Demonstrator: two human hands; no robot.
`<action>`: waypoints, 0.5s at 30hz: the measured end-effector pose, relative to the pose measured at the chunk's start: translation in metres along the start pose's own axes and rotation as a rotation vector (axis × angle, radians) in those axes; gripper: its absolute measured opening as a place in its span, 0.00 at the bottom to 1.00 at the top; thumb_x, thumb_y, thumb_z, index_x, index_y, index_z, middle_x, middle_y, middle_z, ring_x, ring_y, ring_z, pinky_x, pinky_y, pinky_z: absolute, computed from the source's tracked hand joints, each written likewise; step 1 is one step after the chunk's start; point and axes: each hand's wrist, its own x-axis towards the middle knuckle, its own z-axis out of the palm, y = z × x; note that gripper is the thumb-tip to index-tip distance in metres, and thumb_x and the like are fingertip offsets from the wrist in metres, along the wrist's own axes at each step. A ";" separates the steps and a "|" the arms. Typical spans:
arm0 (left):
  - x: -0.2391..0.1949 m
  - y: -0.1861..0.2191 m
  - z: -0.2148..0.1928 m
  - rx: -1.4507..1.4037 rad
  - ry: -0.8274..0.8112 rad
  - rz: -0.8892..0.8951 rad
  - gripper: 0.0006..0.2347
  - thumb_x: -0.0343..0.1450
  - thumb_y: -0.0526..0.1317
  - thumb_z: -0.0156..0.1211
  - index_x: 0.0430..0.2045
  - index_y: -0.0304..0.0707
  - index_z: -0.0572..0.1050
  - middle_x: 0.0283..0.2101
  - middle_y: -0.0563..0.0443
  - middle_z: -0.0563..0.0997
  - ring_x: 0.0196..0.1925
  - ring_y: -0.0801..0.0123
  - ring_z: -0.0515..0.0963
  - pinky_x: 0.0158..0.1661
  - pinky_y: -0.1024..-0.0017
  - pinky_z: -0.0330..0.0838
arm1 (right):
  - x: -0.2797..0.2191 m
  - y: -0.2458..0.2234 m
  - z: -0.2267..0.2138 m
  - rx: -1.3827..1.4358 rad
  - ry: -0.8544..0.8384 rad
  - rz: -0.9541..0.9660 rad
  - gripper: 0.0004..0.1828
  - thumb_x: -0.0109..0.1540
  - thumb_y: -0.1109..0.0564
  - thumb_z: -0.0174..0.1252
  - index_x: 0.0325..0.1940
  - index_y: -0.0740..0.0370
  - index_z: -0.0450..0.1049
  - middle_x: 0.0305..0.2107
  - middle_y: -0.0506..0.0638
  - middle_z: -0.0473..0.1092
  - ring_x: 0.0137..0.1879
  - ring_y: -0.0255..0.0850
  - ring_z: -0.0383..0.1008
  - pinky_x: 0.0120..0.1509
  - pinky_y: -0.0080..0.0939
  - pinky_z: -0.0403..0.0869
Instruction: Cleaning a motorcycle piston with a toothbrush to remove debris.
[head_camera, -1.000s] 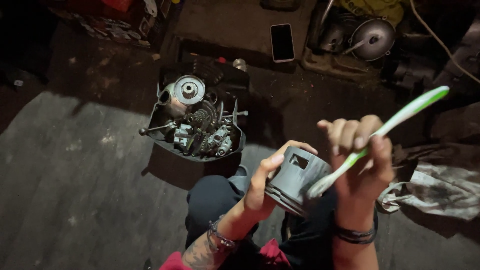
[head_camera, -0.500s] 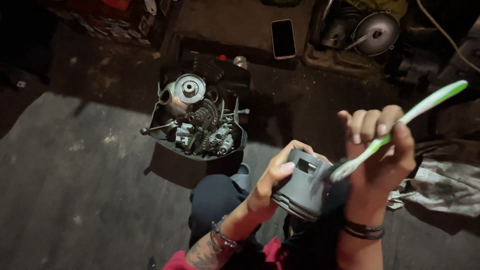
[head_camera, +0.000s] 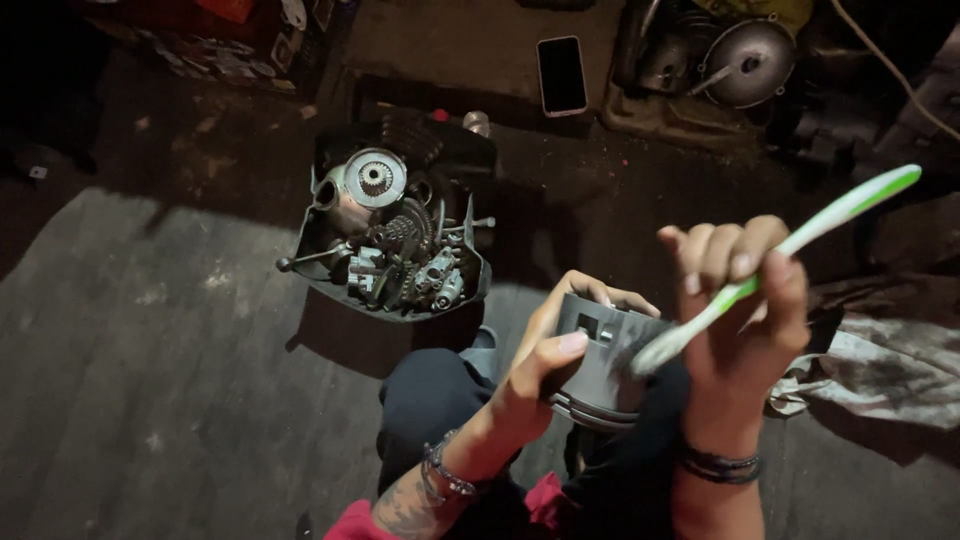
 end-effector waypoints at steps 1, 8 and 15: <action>0.000 -0.002 -0.001 0.015 0.021 0.022 0.19 0.67 0.48 0.49 0.47 0.35 0.63 0.58 0.34 0.71 0.54 0.56 0.74 0.55 0.60 0.69 | -0.003 0.001 0.006 -0.076 -0.037 0.009 0.11 0.69 0.48 0.48 0.34 0.50 0.65 0.21 0.41 0.57 0.33 0.33 0.61 0.70 0.46 0.70; 0.002 0.005 0.005 -0.006 0.047 0.038 0.15 0.67 0.46 0.50 0.38 0.35 0.59 0.56 0.31 0.74 0.45 0.60 0.78 0.48 0.69 0.75 | 0.004 -0.002 -0.007 0.023 0.058 0.003 0.10 0.72 0.51 0.48 0.37 0.54 0.66 0.27 0.44 0.60 0.39 0.34 0.64 0.70 0.42 0.72; -0.001 0.004 0.004 0.071 0.050 0.083 0.17 0.67 0.48 0.47 0.44 0.35 0.64 0.56 0.40 0.69 0.63 0.56 0.68 0.62 0.56 0.63 | -0.007 0.002 0.003 -0.146 -0.138 0.015 0.11 0.66 0.48 0.51 0.31 0.51 0.66 0.18 0.42 0.60 0.31 0.33 0.61 0.69 0.46 0.69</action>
